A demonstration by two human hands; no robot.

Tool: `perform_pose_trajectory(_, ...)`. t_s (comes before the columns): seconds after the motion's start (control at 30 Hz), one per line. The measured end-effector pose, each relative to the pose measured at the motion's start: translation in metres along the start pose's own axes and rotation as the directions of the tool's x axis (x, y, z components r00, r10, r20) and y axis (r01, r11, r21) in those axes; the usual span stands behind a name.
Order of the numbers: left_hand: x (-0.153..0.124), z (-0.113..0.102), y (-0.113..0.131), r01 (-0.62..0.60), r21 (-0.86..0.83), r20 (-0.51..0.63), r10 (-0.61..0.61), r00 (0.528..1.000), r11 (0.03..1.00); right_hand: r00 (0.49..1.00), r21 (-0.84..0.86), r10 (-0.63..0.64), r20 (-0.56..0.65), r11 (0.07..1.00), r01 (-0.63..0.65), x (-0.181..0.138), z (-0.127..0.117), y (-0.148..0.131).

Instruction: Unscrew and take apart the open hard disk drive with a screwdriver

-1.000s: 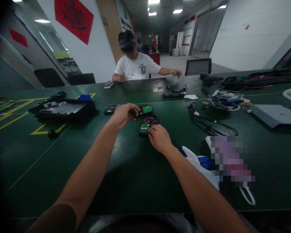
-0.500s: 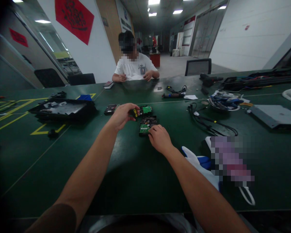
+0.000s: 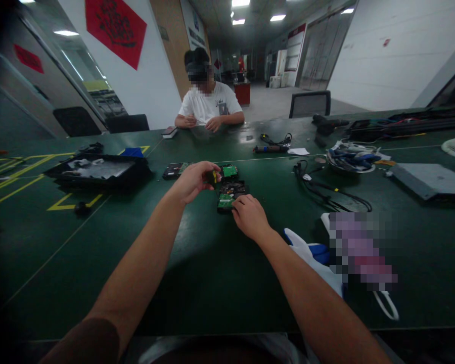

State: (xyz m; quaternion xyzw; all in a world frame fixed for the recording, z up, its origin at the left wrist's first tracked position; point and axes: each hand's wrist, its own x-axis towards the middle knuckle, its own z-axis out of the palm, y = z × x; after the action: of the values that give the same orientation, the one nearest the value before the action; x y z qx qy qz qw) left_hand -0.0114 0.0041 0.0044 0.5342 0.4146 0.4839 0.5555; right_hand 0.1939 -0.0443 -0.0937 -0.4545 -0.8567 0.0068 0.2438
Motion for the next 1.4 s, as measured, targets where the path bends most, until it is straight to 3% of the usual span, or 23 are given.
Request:
perform_pose_trajectory(0.13,0.0033,-0.0012,-0.003,0.054,-0.106,0.006,-0.054,0.999,0.993,1.0,-0.002,-0.005,0.009,1.0,0.005,0.0004,-0.0001,0.0)
perform_pose_trajectory(0.33,0.0033,-0.0022,-0.0033,-0.046,0.02,-0.039,0.047,0.998,0.999,1.0,0.0,0.005,0.002,1.0,-0.005,0.0001,-0.0002,-0.0003)
perform_pose_trajectory(0.57,0.0012,0.0007,-0.0019,0.056,-0.118,0.018,-0.054,0.998,0.991,1.0,0.002,-0.003,-0.001,1.0,0.003,-0.0004,-0.0013,-0.0005)
perform_pose_trajectory(0.77,0.0002,0.0006,-0.0008,-0.054,0.011,-0.016,0.054,0.998,0.999,1.0,0.001,0.005,0.003,1.0,-0.005,0.0001,-0.001,-0.001)
perform_pose_trajectory(1.0,0.0008,0.0006,-0.002,0.054,-0.073,0.021,-0.053,0.998,0.996,1.0,0.009,0.0,0.005,1.0,0.0,0.0,-0.0002,0.0)
perform_pose_trajectory(1.23,0.003,-0.0007,-0.0044,-0.026,-0.001,-0.031,0.026,0.999,1.0,1.0,-0.003,-0.001,-0.004,1.0,0.001,-0.0004,0.0015,0.0015)
perform_pose_trajectory(1.4,0.0018,0.0009,-0.0043,0.025,0.002,-0.061,-0.025,0.998,1.0,1.0,0.002,-0.003,0.001,1.0,0.003,0.0,0.0006,0.0007)
